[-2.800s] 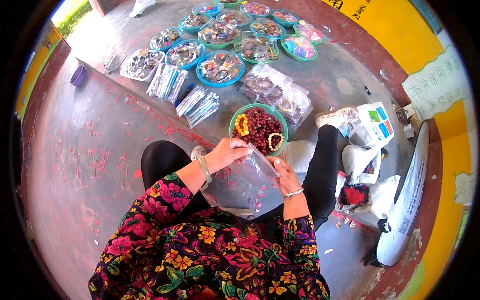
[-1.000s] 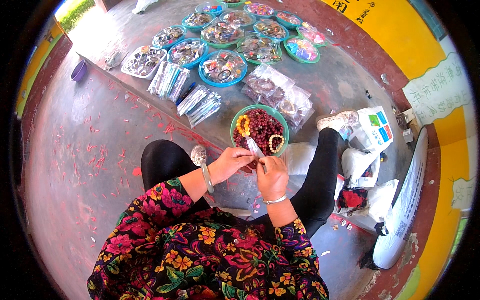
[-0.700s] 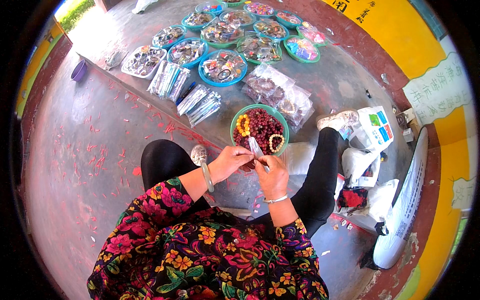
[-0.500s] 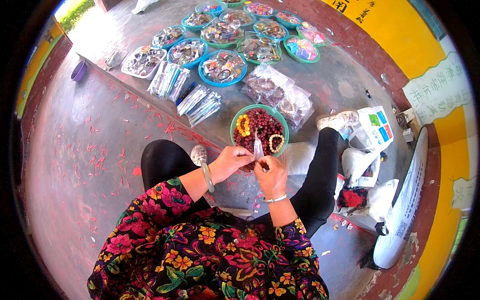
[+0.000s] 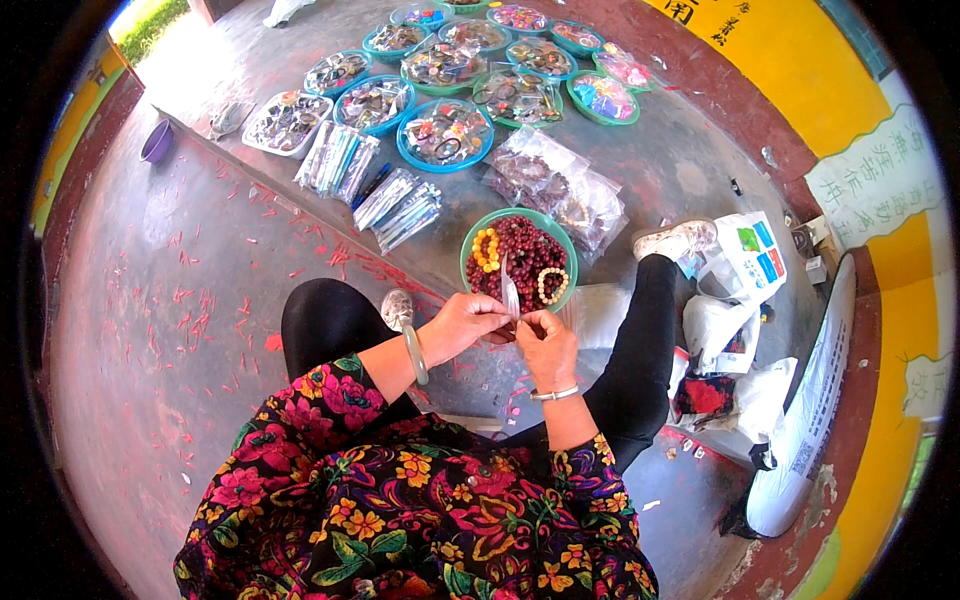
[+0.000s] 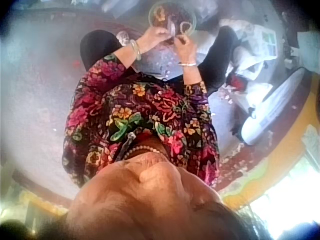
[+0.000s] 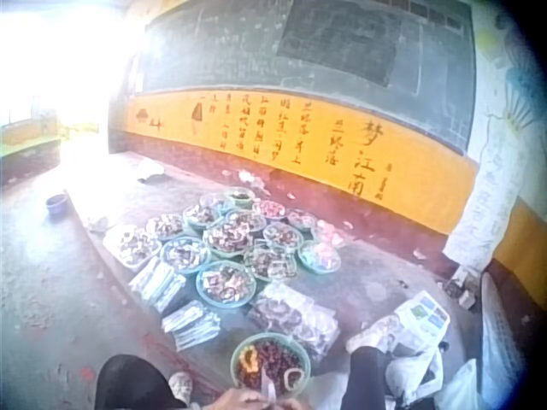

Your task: The person sits on the floor and repeatedly picks up beaded bracelets from a green bowl, places them into small clear plastic bags, and sets the filled bags aside. The workspace includes multiple pre-packaged items and a digital scale.

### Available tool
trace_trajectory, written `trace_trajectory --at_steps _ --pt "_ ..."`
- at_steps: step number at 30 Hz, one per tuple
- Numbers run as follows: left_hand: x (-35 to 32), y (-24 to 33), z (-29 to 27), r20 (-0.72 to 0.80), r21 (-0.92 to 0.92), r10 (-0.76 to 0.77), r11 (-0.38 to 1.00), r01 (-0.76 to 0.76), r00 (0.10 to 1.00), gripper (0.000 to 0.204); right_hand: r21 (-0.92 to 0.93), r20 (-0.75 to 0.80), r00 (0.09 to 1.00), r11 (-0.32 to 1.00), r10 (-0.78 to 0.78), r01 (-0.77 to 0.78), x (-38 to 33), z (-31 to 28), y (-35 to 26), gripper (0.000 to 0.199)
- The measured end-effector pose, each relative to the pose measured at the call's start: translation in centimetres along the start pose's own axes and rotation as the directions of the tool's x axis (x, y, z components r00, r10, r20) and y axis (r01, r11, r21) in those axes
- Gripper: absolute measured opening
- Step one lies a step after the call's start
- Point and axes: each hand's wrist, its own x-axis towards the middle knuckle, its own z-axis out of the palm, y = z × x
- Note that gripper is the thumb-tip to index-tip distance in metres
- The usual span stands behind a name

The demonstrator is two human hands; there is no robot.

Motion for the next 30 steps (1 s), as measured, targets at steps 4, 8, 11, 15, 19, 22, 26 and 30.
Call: trace_trajectory --at_steps 4,8,11,15,19,22,26,30 --pt "-0.2 0.5 0.1 0.024 -0.040 -0.044 0.998 0.045 0.999 0.015 0.161 0.037 0.998 0.985 0.055 -0.061 0.4 -0.3 1.4 0.007" --pt "-0.6 1.5 0.2 -0.020 -0.011 -0.135 0.991 0.135 0.991 0.015 0.370 0.113 0.984 0.913 0.137 -0.170 0.7 -0.8 1.3 0.006" --pt "-0.4 0.7 -0.1 -0.051 0.001 -0.120 0.993 0.120 0.991 0.014 0.421 0.111 0.977 0.882 0.182 -0.212 0.6 -0.9 0.9 0.006" --pt "-0.2 0.8 -0.3 -0.077 -0.127 -0.118 0.986 0.107 0.990 0.008 0.452 0.093 0.969 0.857 0.230 -0.247 0.8 -1.4 0.9 0.004" --pt "0.2 -0.3 -0.9 -0.060 -0.321 -0.131 0.941 0.105 0.990 0.006 0.400 0.098 0.971 0.885 0.217 -0.238 0.8 -1.7 1.0 0.005" --pt "0.4 -0.4 -0.6 -0.104 -0.161 -0.088 0.984 0.071 0.991 0.016 0.288 0.122 0.981 0.940 0.152 -0.181 0.8 -1.4 1.5 0.006" --pt "-0.3 1.3 0.4 -0.160 0.410 0.064 0.912 0.007 0.985 0.034 0.131 0.181 0.983 0.990 0.028 -0.052 0.4 -0.9 2.3 0.009" --pt "-0.2 0.1 -0.4 -0.128 0.459 0.121 0.887 -0.049 0.984 0.021 0.030 0.203 0.979 1.000 -0.001 -0.006 0.2 -0.6 1.7 0.014"
